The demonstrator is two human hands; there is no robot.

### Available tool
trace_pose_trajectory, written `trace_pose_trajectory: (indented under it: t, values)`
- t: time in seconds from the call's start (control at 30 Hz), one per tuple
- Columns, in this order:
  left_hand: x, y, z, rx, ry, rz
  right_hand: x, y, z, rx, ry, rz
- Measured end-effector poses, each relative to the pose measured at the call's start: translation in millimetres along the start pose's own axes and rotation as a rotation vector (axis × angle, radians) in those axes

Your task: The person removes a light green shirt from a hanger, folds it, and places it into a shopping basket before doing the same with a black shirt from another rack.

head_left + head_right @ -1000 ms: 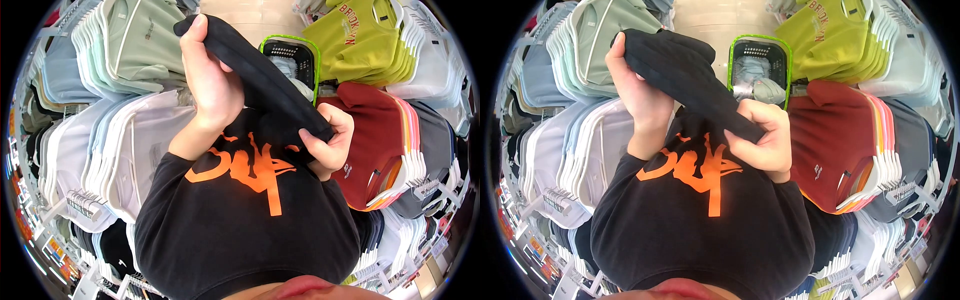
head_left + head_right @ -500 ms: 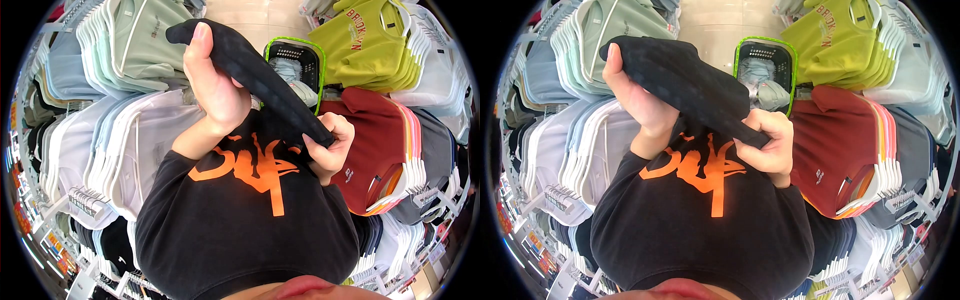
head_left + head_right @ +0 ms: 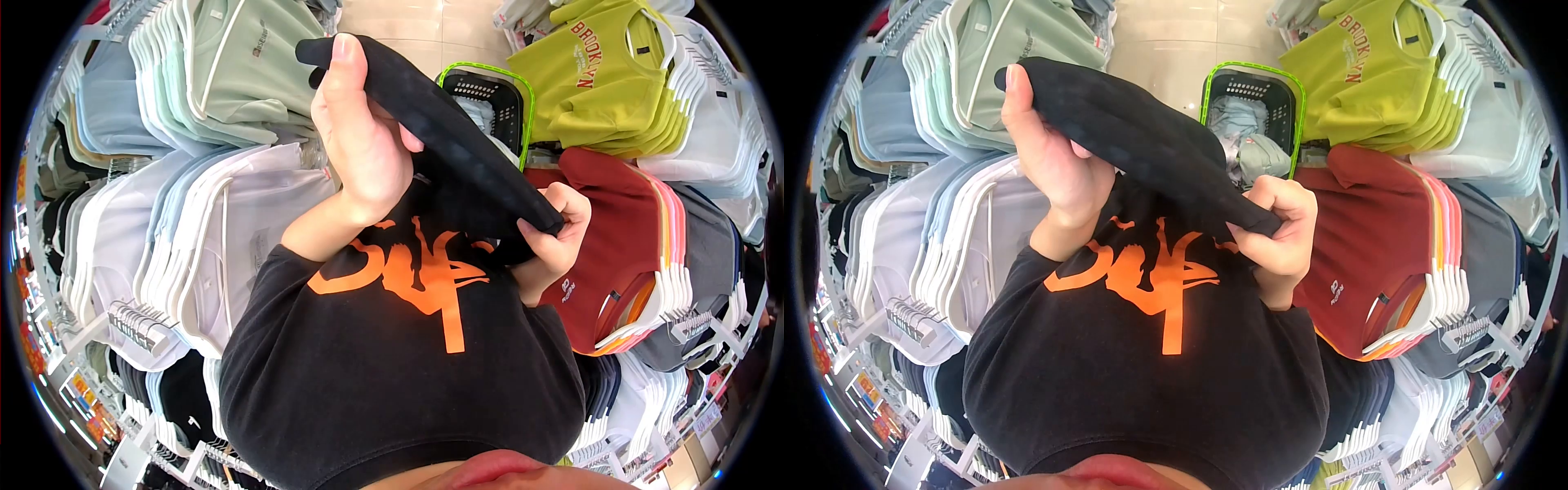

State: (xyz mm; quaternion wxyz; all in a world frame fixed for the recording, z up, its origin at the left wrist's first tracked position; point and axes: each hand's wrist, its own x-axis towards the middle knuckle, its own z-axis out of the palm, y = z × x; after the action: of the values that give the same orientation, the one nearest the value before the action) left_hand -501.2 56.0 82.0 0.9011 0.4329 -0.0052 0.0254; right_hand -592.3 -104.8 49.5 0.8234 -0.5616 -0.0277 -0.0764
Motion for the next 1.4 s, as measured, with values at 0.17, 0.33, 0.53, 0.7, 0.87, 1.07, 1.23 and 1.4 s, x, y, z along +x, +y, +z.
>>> trace_pose_trajectory:
  t: [0.17,0.33,0.53,0.7,0.87,1.07,1.23,1.4]
  values:
    - [-6,2,3,0.062,-0.087,0.068,2,1,-13,0.036,-0.101,-0.016]
    - [-8,-4,-3,0.068,-0.227,0.176,3,3,-19,0.022,-0.094,-0.018]
    - [-12,-5,5,0.198,-0.193,0.213,0,7,-24,0.032,-0.113,-0.041]
    - [-10,-11,-4,0.143,-0.289,0.192,-7,9,-18,0.122,-0.101,-0.051]
    - [-5,-12,-11,0.042,-0.191,0.070,-11,10,-3,-0.070,-0.175,-0.088]
    - [5,-8,1,-0.276,-0.041,-0.252,-6,20,39,-0.700,-0.736,-0.368]
    - [6,-15,-19,-0.613,-0.199,-0.417,1,27,54,-0.767,-0.958,-0.404]
    - [1,-13,-24,-0.777,-0.233,-0.473,0,35,61,-0.671,-1.016,-0.399]
